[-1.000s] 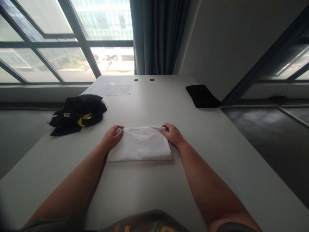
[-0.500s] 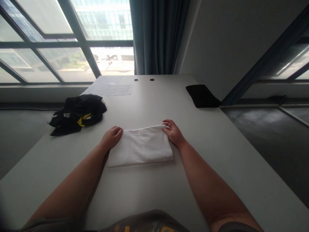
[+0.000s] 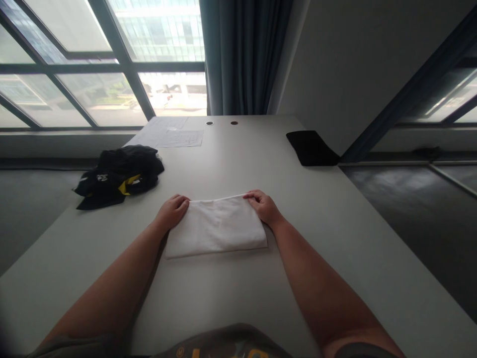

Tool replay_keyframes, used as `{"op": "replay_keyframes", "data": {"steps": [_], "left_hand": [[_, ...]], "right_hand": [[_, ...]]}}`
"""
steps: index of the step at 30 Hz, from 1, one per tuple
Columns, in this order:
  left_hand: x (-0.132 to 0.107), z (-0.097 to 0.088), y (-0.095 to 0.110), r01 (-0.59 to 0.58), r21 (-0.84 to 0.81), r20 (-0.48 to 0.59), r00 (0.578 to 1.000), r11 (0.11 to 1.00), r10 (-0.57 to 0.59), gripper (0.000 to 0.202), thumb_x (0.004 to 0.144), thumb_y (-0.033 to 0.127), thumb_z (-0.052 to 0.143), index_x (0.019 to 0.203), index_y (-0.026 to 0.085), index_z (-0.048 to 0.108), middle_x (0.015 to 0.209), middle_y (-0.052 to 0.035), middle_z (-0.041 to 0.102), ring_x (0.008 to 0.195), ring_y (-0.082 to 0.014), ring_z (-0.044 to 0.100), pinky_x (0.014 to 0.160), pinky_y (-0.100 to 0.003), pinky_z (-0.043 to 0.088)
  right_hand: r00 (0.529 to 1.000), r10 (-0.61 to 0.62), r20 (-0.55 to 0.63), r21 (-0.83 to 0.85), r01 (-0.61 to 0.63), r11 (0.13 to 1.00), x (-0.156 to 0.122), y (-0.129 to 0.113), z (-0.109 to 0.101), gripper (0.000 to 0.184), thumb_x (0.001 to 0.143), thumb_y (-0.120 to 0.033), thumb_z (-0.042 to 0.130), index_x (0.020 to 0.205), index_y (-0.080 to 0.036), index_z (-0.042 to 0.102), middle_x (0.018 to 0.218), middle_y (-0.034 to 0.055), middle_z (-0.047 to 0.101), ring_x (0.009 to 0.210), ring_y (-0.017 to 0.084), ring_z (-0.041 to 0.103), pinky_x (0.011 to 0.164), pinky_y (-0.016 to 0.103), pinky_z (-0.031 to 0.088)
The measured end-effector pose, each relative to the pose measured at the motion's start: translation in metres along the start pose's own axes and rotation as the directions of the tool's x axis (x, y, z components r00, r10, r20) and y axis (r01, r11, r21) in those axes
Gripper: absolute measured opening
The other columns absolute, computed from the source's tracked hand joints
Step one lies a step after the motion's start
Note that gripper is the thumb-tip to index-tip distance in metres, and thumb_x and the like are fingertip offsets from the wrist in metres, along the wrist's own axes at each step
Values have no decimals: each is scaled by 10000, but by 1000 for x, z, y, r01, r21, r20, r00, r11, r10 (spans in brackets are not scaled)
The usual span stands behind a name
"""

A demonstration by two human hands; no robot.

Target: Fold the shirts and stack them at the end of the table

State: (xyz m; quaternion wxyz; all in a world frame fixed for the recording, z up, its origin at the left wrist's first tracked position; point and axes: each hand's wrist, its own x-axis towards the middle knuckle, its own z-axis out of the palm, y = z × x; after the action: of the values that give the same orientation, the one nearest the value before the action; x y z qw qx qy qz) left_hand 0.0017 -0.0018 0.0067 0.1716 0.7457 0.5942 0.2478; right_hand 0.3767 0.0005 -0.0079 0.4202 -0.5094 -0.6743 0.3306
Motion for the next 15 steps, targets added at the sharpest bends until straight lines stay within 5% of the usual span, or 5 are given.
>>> {"op": "replay_keyframes", "data": {"steps": [15], "left_hand": [[0,0,-1,-6,-2,6,1000,1000,6,364,986,435,442,983,251,756,1064,-62,717,1021,-227,668,974,-338,524]], "right_hand": [[1000,18,25,-8,-18,1000,0,-1,0,269,886,-376,583,1031,-226,752,1153,55,721,1096,223,647,996,352,498]]}}
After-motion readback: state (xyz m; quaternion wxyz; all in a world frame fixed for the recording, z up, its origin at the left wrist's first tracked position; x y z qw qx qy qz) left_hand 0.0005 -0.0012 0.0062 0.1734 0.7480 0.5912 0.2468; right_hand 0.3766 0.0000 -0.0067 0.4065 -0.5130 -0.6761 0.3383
